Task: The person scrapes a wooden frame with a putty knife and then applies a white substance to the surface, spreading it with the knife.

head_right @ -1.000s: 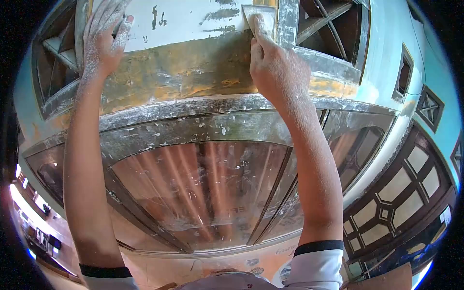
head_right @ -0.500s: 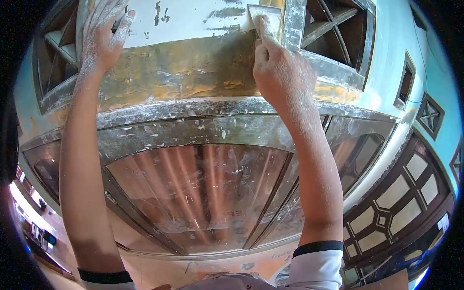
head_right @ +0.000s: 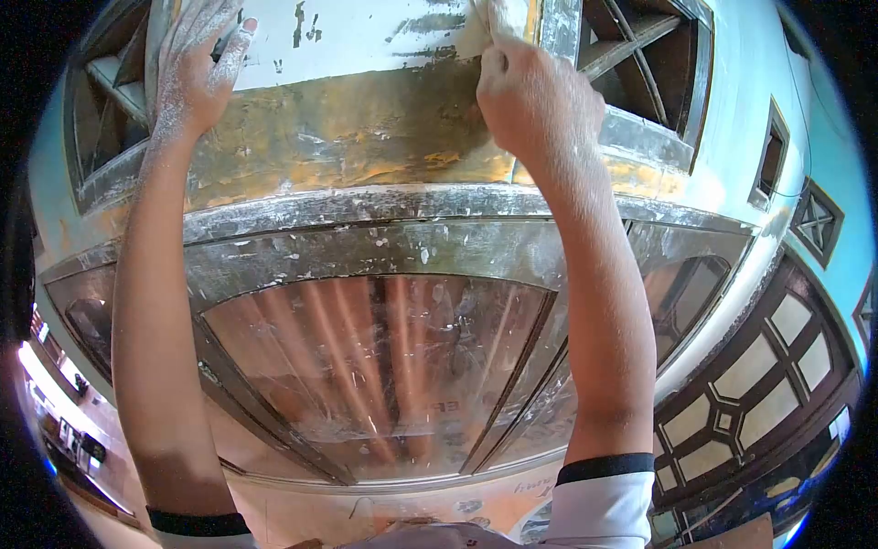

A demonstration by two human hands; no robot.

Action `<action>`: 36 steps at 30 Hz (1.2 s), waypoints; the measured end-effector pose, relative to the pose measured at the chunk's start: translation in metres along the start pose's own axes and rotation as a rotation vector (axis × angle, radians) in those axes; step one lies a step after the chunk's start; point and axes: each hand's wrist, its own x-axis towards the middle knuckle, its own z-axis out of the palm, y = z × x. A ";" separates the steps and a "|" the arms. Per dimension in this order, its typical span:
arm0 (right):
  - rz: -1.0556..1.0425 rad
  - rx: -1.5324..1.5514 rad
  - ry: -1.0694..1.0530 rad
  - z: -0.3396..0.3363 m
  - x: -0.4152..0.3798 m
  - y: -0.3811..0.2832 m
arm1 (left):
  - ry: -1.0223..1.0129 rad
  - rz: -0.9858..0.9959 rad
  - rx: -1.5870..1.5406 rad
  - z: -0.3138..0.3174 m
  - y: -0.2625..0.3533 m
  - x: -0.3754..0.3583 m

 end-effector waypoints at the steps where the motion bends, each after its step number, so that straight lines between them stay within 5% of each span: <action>1: -0.034 -0.039 0.025 -0.002 0.004 -0.001 | 0.000 0.000 -0.001 0.000 0.001 0.000; 10: -0.030 0.009 -0.004 -0.008 0.009 -0.004 | -0.002 0.003 0.005 0.000 0.001 -0.001; 16: -0.020 -0.011 -0.019 -0.006 -0.008 -0.006 | 0.004 -0.013 -0.069 0.041 -0.054 -0.013; 19: -0.022 -0.001 -0.050 -0.012 0.001 -0.005 | 0.158 0.220 0.201 0.023 -0.037 -0.002; 21: -0.077 -0.050 -0.060 -0.013 0.020 -0.004 | 0.026 0.024 -0.048 0.006 -0.007 -0.003; 23: -0.041 0.001 0.049 -0.005 0.025 0.000 | 0.001 -0.009 -0.056 0.009 -0.011 -0.004; 30: -0.104 -0.042 -0.072 0.007 -0.023 0.002 | -0.186 -0.199 -0.111 0.038 -0.048 -0.014; 33: -0.041 -0.010 -0.009 0.005 -0.023 -0.002 | -0.032 -0.064 -0.120 0.044 -0.051 -0.016; 36: -0.073 0.015 -0.024 0.005 -0.028 -0.003 | -0.093 -0.109 -0.028 0.039 -0.048 -0.015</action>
